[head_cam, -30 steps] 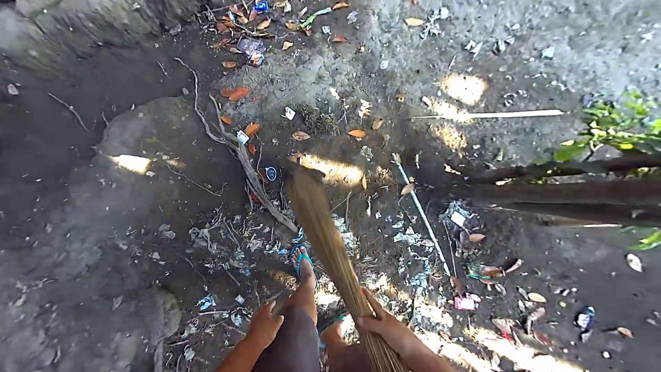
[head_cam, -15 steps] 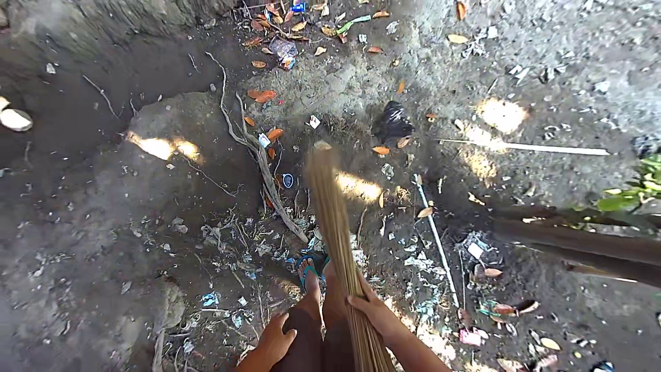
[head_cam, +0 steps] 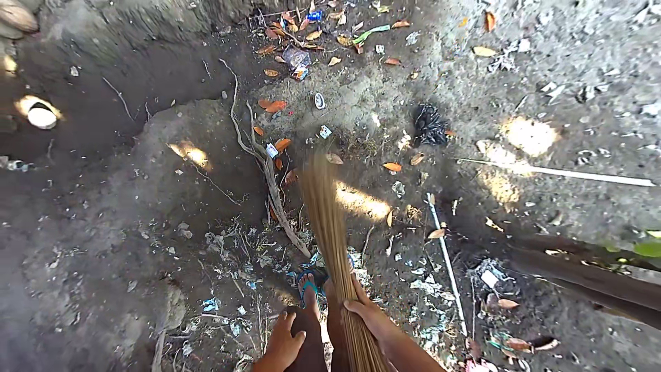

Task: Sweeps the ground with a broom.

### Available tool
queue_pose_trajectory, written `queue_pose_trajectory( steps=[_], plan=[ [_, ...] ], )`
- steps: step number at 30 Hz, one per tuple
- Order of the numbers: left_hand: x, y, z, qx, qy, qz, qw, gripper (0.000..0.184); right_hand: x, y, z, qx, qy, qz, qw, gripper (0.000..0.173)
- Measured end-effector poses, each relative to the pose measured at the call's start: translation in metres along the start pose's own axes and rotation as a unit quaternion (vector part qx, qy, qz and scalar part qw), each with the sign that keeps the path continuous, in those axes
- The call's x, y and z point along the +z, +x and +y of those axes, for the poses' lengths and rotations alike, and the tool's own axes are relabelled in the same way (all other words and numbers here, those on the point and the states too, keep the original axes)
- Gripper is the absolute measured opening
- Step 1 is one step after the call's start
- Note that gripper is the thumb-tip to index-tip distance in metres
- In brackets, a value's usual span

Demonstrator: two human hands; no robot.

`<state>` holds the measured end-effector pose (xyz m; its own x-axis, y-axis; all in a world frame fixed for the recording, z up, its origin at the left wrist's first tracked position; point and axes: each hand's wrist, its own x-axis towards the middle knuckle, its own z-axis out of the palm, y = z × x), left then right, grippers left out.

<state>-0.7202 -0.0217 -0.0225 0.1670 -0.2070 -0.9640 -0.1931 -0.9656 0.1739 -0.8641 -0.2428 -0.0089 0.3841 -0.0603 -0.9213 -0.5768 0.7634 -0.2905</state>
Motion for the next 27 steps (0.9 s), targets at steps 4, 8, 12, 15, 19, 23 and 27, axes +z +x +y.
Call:
queue_pose_trajectory(
  steps=[4,8,12,15,19,23,27],
  plan=[
    [-0.028,0.0,0.024,-0.022,0.043,0.03,0.998,0.071,-0.007,0.081,-0.058,-0.02,-0.143,-0.002,0.989,0.083],
    [-0.042,-0.002,0.025,-0.027,0.046,0.027,0.998,0.072,0.017,0.142,-0.12,-0.135,-0.073,0.114,0.981,0.09],
    [-0.031,-0.008,0.01,-0.07,0.071,-0.038,0.994,0.08,0.061,0.083,-0.107,-0.149,0.033,0.123,0.981,0.103],
    [-0.034,0.0,0.002,-0.066,0.138,-0.073,0.986,0.085,0.076,0.042,-0.091,-0.058,0.118,0.026,0.991,0.092],
    [-0.059,0.022,-0.006,-0.067,0.192,-0.034,0.978,0.092,0.08,0.118,-0.122,-0.01,-0.04,0.011,0.999,0.092],
    [-0.1,0.032,-0.022,-0.066,0.18,-0.035,0.981,0.092,0.116,0.197,-0.189,-0.125,-0.019,0.144,0.981,0.1],
    [-0.13,0.037,-0.036,-0.062,0.166,-0.063,0.982,0.092,0.188,0.145,-0.177,-0.15,0.054,0.135,0.978,0.105]
  ],
)
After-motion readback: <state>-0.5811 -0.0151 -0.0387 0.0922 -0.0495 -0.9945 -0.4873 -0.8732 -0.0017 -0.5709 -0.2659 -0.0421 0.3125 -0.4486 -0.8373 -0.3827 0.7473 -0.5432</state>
